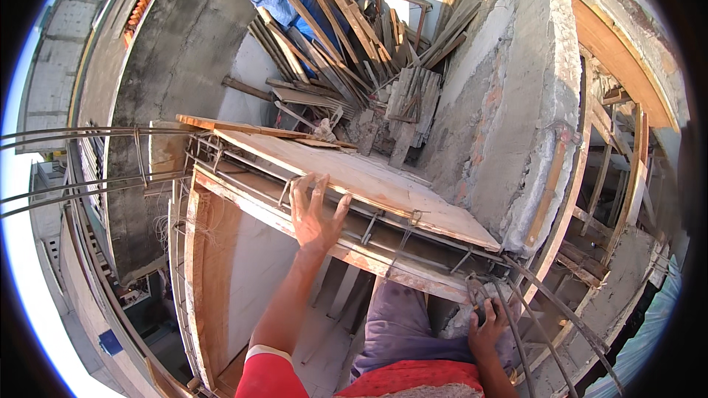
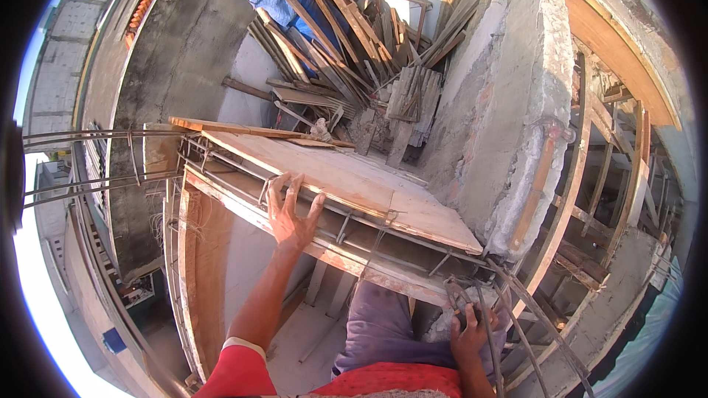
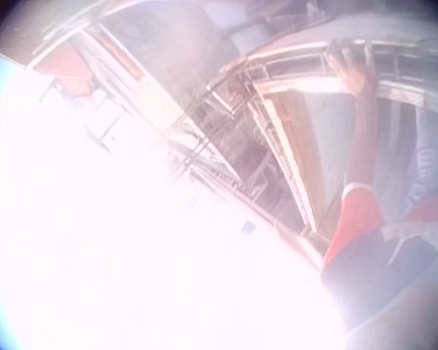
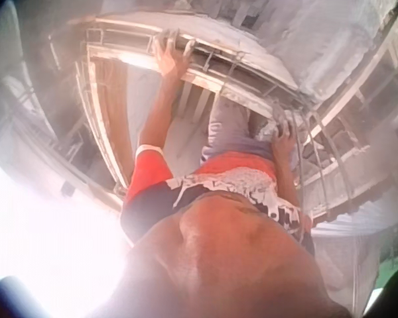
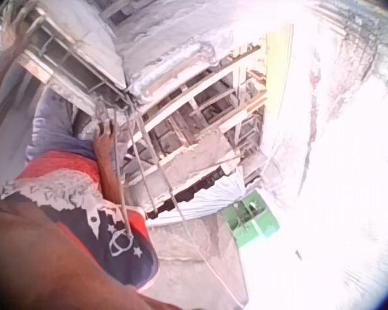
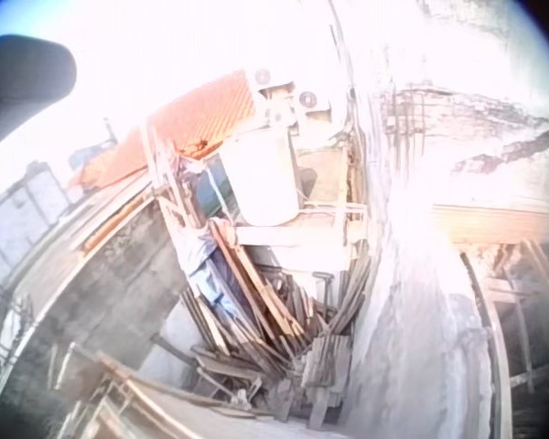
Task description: The person assembles a wooden frame structure on a construction site. They position wooden planks and metal rods, secure them with a hammer, and adjust the alignment of the components.
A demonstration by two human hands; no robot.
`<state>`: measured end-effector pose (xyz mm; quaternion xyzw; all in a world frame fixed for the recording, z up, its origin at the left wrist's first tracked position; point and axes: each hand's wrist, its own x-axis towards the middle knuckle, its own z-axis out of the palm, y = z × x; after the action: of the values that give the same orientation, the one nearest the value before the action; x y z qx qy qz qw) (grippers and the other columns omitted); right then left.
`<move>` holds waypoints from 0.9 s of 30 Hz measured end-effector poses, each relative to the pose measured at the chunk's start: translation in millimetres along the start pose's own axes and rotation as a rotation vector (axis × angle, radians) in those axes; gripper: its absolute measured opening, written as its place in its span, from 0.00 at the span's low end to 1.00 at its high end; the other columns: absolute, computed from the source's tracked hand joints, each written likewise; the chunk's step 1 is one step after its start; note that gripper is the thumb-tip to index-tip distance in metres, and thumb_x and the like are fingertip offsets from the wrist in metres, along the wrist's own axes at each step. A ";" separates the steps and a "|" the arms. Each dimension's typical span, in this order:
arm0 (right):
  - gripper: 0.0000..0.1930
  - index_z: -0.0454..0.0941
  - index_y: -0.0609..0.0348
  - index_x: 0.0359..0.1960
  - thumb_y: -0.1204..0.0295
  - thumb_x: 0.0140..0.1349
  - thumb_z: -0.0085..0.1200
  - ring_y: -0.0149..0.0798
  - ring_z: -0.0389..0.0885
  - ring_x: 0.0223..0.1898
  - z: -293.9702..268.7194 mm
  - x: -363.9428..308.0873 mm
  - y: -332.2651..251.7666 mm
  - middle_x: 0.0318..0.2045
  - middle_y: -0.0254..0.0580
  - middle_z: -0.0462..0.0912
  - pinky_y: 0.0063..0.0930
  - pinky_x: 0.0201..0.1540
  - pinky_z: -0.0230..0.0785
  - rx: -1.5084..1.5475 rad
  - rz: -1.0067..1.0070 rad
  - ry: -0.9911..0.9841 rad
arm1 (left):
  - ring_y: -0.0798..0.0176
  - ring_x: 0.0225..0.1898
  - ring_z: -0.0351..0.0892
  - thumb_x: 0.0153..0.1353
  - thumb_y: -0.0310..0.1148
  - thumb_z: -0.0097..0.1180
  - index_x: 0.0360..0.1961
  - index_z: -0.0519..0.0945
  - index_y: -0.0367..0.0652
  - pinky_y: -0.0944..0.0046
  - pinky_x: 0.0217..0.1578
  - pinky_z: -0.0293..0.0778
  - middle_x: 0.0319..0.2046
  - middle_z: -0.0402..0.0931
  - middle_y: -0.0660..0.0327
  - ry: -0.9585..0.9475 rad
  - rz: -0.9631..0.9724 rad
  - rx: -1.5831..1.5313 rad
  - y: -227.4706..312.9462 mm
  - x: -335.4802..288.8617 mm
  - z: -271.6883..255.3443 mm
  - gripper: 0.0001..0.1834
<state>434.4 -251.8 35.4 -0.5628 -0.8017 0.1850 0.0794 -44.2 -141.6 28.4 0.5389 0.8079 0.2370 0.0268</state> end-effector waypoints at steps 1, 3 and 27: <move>0.28 0.69 0.56 0.66 0.69 0.64 0.61 0.62 0.69 0.62 -0.1 -3.1 1.5 0.62 0.60 0.70 0.61 0.65 0.58 -0.008 0.014 -0.005 | 0.38 0.63 0.67 0.59 0.43 0.72 0.59 0.77 0.45 0.35 0.65 0.65 0.59 0.68 0.50 -0.009 0.012 -0.010 2.0 3.2 3.5 0.30; 0.28 0.69 0.56 0.66 0.69 0.65 0.61 0.63 0.68 0.63 3.1 -0.2 2.1 0.62 0.61 0.70 0.62 0.65 0.57 0.002 -0.002 -0.010 | 0.38 0.63 0.67 0.58 0.43 0.73 0.59 0.77 0.44 0.35 0.65 0.65 0.58 0.68 0.49 0.005 0.014 0.022 -0.5 3.6 2.7 0.30; 0.28 0.71 0.57 0.65 0.70 0.63 0.63 0.63 0.67 0.62 -10.6 14.4 -18.7 0.62 0.58 0.69 0.60 0.64 0.60 -0.032 -0.027 0.041 | 0.48 0.79 0.51 0.70 0.57 0.53 0.76 0.58 0.37 0.46 0.79 0.44 0.76 0.56 0.47 -0.160 0.051 0.096 -15.1 -19.9 -16.2 0.45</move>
<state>416.6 -241.8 51.2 -0.5566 -0.8104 0.1595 0.0894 -53.7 -169.6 32.4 0.5772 0.7996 0.1547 0.0592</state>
